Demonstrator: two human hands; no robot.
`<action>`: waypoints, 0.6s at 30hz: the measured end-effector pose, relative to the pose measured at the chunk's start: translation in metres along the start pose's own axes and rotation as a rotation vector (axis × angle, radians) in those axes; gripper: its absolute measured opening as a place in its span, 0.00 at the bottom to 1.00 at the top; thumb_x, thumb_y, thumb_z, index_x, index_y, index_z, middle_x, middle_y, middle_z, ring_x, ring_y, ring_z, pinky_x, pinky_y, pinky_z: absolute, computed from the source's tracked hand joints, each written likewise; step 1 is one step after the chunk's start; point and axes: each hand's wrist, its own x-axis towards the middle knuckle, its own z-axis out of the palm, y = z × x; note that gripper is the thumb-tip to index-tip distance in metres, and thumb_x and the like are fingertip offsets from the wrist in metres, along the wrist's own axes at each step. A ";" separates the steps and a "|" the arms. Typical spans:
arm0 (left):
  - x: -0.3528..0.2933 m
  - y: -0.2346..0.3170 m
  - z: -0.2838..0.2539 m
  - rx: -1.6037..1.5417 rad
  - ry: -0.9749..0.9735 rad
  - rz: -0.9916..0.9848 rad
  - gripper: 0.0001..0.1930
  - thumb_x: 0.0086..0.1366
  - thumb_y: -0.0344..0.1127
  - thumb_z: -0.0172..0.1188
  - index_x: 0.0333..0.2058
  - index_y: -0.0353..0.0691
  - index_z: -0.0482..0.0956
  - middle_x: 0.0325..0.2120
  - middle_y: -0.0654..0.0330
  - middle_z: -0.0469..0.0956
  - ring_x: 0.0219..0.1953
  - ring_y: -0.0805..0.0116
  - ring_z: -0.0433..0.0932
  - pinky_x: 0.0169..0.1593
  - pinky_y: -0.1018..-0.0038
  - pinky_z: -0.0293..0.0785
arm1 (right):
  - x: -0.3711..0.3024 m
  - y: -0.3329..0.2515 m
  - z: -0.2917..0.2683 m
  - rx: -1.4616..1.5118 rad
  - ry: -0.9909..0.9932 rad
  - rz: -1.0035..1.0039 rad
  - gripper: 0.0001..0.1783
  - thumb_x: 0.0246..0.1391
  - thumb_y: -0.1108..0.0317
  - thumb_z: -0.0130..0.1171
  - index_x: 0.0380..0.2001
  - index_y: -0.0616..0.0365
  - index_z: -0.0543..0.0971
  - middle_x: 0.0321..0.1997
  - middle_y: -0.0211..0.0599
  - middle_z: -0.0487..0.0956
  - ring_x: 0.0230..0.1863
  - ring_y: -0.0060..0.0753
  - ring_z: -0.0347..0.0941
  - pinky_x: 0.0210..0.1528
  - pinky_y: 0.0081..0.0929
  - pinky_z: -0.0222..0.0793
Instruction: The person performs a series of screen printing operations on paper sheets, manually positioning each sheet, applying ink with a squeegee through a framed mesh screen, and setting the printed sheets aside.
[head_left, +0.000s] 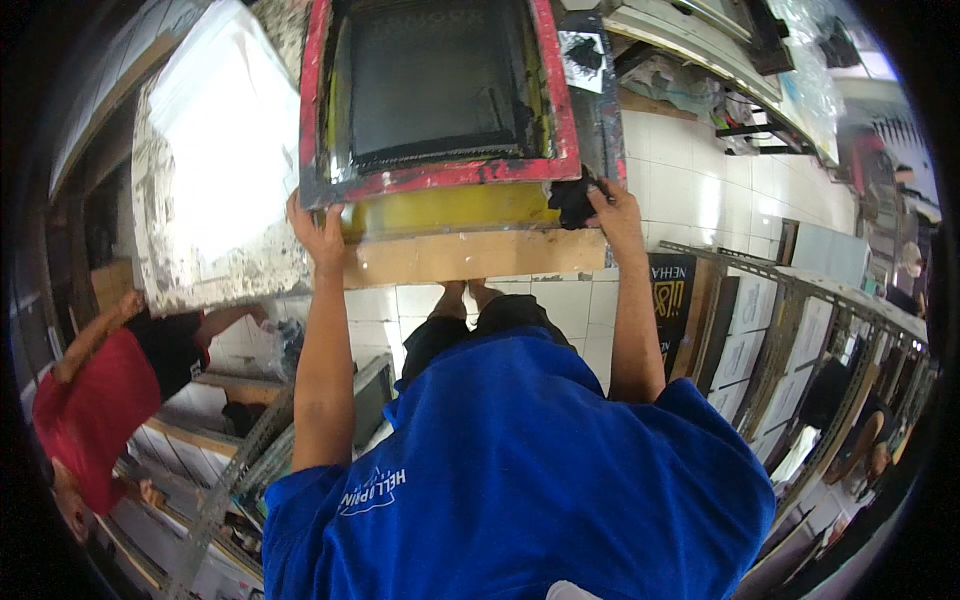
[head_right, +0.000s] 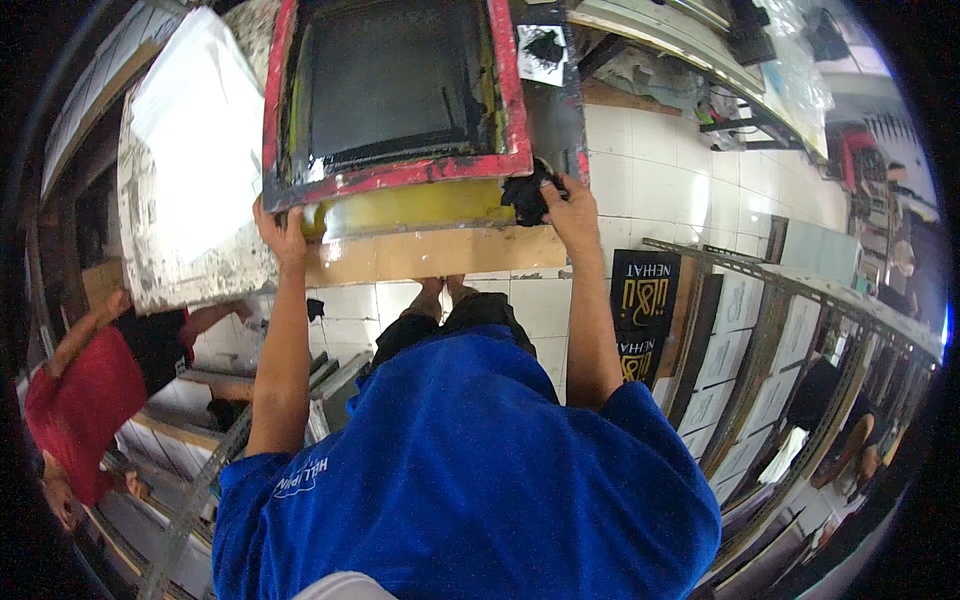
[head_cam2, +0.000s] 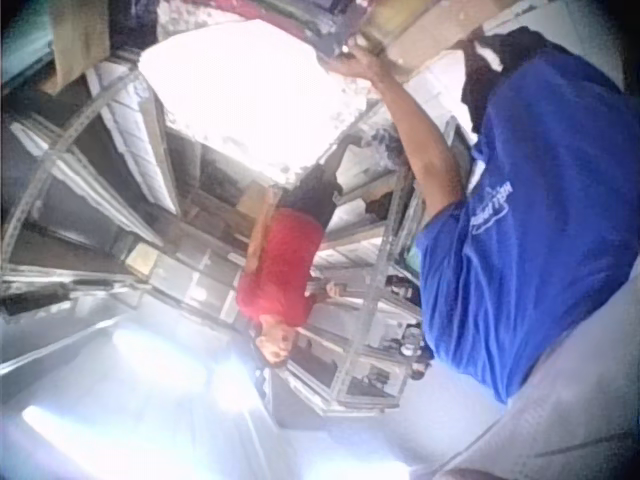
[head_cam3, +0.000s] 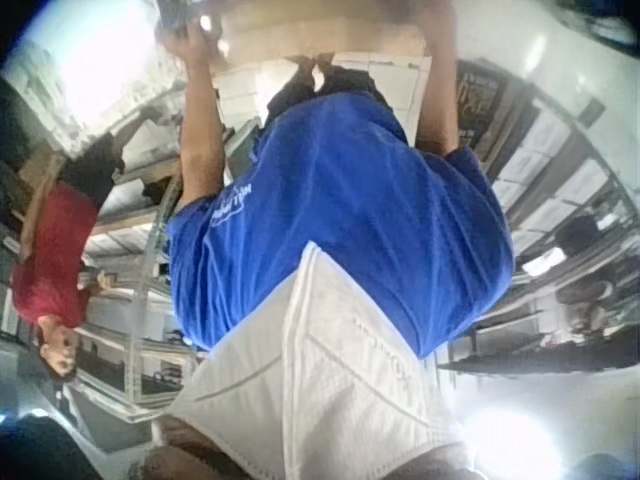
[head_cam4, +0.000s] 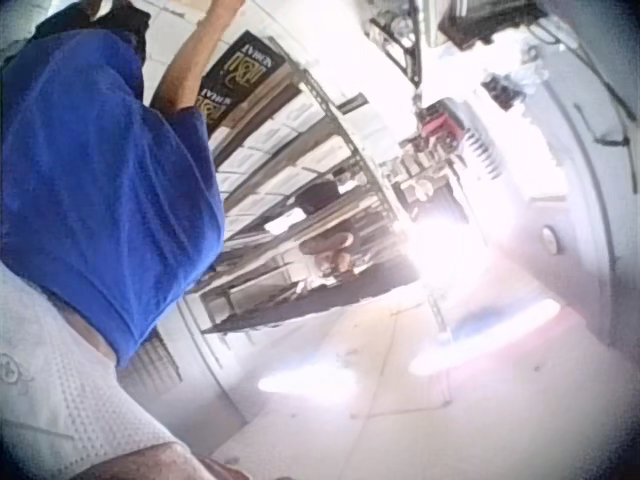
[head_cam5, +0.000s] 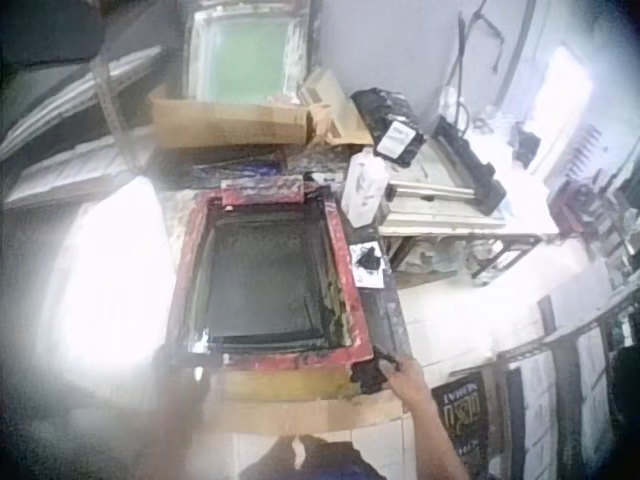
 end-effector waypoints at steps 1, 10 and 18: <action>-0.001 -0.002 -0.002 0.036 -0.001 0.003 0.31 0.57 0.38 0.72 0.57 0.30 0.74 0.55 0.46 0.70 0.59 0.47 0.68 0.64 0.57 0.63 | -0.004 -0.003 0.004 0.052 0.008 0.005 0.25 0.62 0.62 0.64 0.57 0.68 0.78 0.40 0.45 0.84 0.22 0.31 0.77 0.28 0.33 0.75; -0.006 -0.005 -0.004 0.103 0.056 0.047 0.35 0.50 0.39 0.77 0.56 0.31 0.76 0.55 0.46 0.71 0.59 0.47 0.69 0.62 0.58 0.66 | -0.071 0.005 -0.013 -0.242 0.339 -0.505 0.18 0.62 0.77 0.59 0.56 0.65 0.79 0.49 0.44 0.80 0.43 0.32 0.77 0.40 0.27 0.76; -0.077 0.027 -0.032 0.247 0.313 0.038 0.38 0.50 0.45 0.75 0.60 0.36 0.75 0.56 0.45 0.69 0.56 0.47 0.69 0.60 0.56 0.64 | -0.162 0.056 0.063 -0.495 -0.162 -0.767 0.15 0.56 0.79 0.63 0.48 0.62 0.82 0.45 0.44 0.82 0.41 0.40 0.80 0.41 0.28 0.76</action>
